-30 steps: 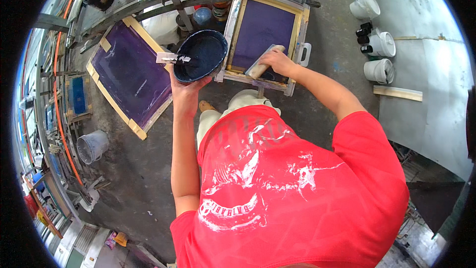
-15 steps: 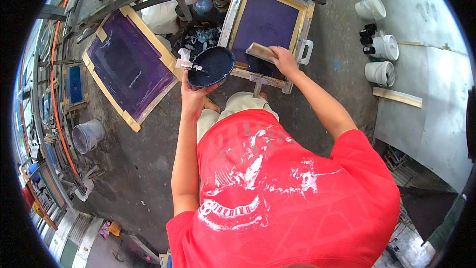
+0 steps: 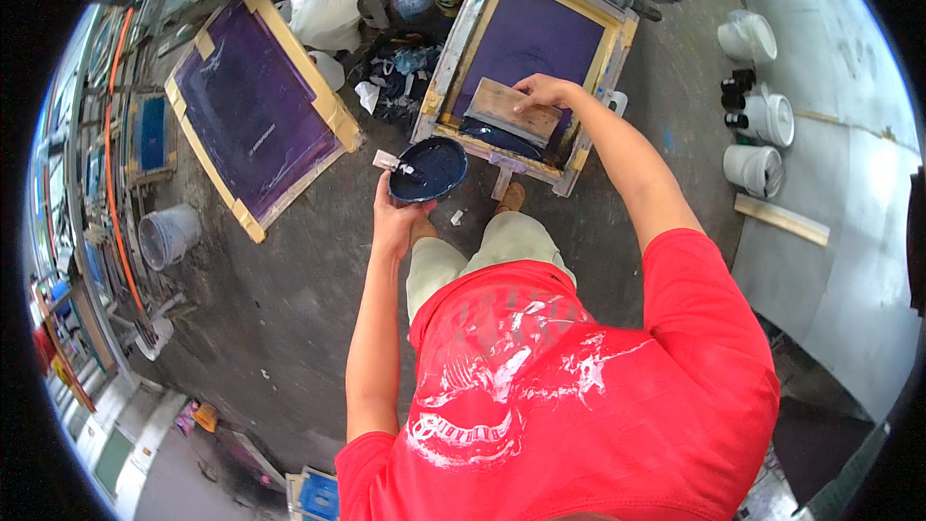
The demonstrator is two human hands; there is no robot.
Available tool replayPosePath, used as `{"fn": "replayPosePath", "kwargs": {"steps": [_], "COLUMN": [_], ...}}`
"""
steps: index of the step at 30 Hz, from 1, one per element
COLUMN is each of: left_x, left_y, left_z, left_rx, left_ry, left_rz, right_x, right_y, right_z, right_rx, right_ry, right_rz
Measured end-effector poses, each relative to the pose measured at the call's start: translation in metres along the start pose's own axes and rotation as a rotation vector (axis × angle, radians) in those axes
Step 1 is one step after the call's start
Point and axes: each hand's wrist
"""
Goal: The person uses a squeegee to pull dark ink across a screen-printing frame over a blue surfboard on a conveyor, then lifts the frame to reveal the printed logo. They walk to a workbench, place the frame down, and reload the screen with more ink using a squeegee.
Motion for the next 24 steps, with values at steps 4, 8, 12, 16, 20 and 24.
{"fn": "replayPosePath", "kwargs": {"steps": [4, 8, 12, 16, 20, 24], "left_x": [-0.012, -0.034, -0.065, -0.085, -0.081, -0.059], "left_y": [-0.002, -0.01, -0.031, -0.068, -0.111, -0.145], "left_z": [0.012, 0.023, 0.025, 0.015, -0.013, -0.065], "left_rx": [0.04, -0.027, -0.293, -0.333, -0.14, 0.047], "left_ry": [-0.023, -0.091, -0.242, -0.176, -0.17, -0.169], "left_rz": [-0.024, -0.028, 0.0, 0.141, 0.32, 0.418], "right_x": [0.005, 0.044, 0.121, 0.218, 0.289, 0.314], "right_y": [0.015, 0.027, 0.028, -0.004, -0.067, -0.11], "right_z": [-0.001, 0.02, 0.068, 0.121, 0.147, 0.158], "right_rx": [-0.205, -0.379, -0.384, -0.37, -0.213, -0.051], "right_ry": [-0.076, -0.022, 0.186, 0.491, 0.651, 0.875], "right_rz": [0.143, 0.155, -0.082, -0.47, -0.949, -1.276]}}
Point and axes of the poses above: each hand's wrist, its own x-axis away from the middle knuckle, its own y-axis out of the back of the hand, z = x × y, and after that the axes turned 1 degree about -x, right-handed
